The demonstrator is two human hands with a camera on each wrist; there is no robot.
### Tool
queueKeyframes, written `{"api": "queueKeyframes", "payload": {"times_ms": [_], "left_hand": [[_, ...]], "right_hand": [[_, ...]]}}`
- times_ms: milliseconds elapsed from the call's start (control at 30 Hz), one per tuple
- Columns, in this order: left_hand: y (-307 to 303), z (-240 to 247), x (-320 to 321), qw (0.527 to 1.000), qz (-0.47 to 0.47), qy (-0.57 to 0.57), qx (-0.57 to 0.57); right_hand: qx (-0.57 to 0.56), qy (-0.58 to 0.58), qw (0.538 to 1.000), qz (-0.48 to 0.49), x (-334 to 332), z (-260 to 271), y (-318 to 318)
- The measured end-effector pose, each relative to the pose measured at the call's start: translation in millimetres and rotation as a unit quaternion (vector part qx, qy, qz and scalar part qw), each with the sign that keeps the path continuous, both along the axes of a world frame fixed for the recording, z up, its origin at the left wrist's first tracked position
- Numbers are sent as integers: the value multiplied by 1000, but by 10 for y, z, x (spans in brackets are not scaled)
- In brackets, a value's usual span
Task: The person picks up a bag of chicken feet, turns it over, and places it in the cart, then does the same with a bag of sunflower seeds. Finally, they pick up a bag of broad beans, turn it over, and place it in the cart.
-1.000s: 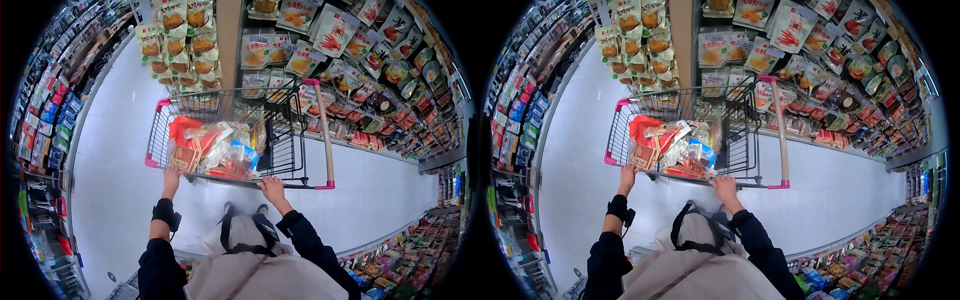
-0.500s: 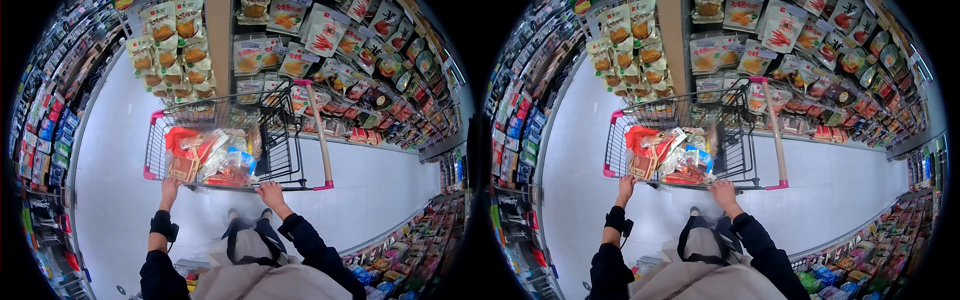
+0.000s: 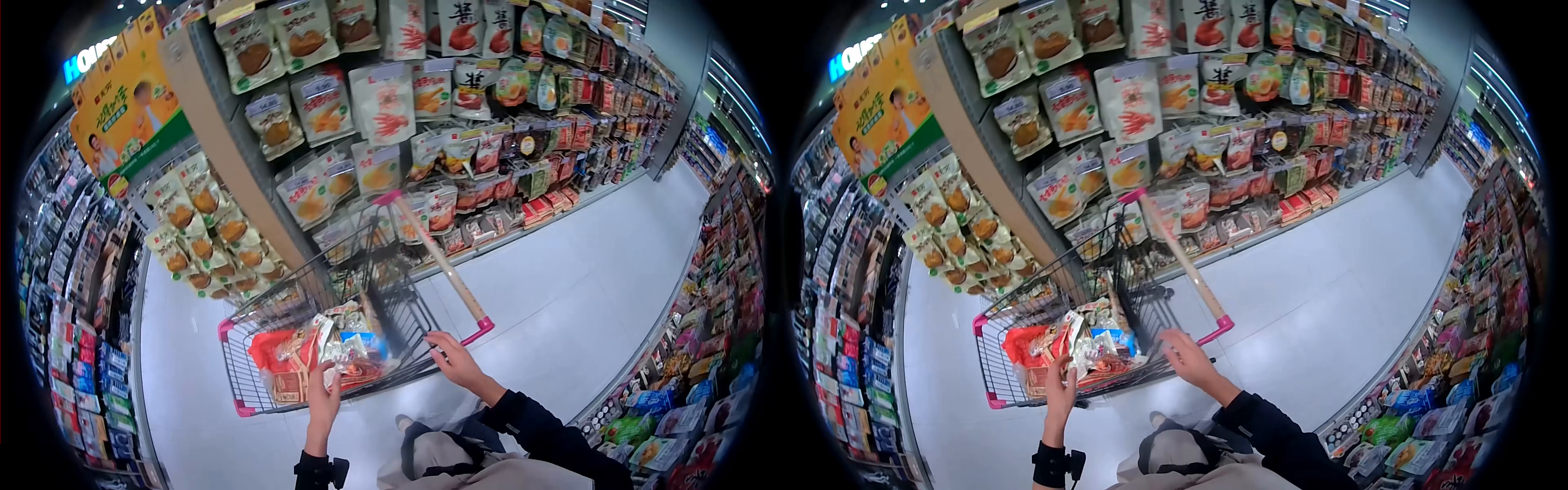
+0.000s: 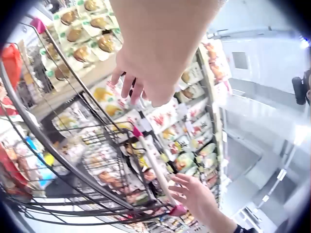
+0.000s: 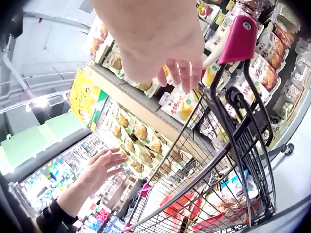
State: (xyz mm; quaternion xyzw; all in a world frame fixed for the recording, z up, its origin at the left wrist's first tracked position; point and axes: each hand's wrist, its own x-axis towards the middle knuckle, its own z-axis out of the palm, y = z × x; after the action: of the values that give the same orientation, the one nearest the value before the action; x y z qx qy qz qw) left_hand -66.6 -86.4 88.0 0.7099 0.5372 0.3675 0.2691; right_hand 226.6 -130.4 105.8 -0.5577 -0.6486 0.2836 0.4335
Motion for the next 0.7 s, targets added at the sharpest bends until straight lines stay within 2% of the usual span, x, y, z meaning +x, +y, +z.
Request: {"api": "queueKeyframes", "payload": {"times_ms": [33, 133, 167, 200, 267, 300, 567, 700], "left_hand": [[-2, 101, 227, 1000, -21, 13, 15], [-149, 440, 991, 992, -76, -84, -54], [-147, 342, 1163, 993, -109, -29, 28], [-226, 394, 1391, 991, -110, -65, -44], [-340, 586, 1852, 985, -158, -16, 70], [-403, 607, 2059, 984, -168, -14, 55], [-794, 590, 3460, 972, -212, 1, 100], [-866, 664, 3945, 968, -228, 4, 105]], "right_hand": [[20, 5, 1000, -7, 91, 18, -37], [9, 44, 999, -20, 436, 105, -211], [4, 50, 999, -17, 582, 83, -272], [20, 46, 998, -26, 733, 53, -337], [49, 40, 997, -40, 1069, 23, -474], [19, 95, 995, -38, 1232, 108, -561], [-24, 101, 989, -101, 2621, -76, -1183], [-56, 109, 984, -132, 3070, -26, -1428]]}}
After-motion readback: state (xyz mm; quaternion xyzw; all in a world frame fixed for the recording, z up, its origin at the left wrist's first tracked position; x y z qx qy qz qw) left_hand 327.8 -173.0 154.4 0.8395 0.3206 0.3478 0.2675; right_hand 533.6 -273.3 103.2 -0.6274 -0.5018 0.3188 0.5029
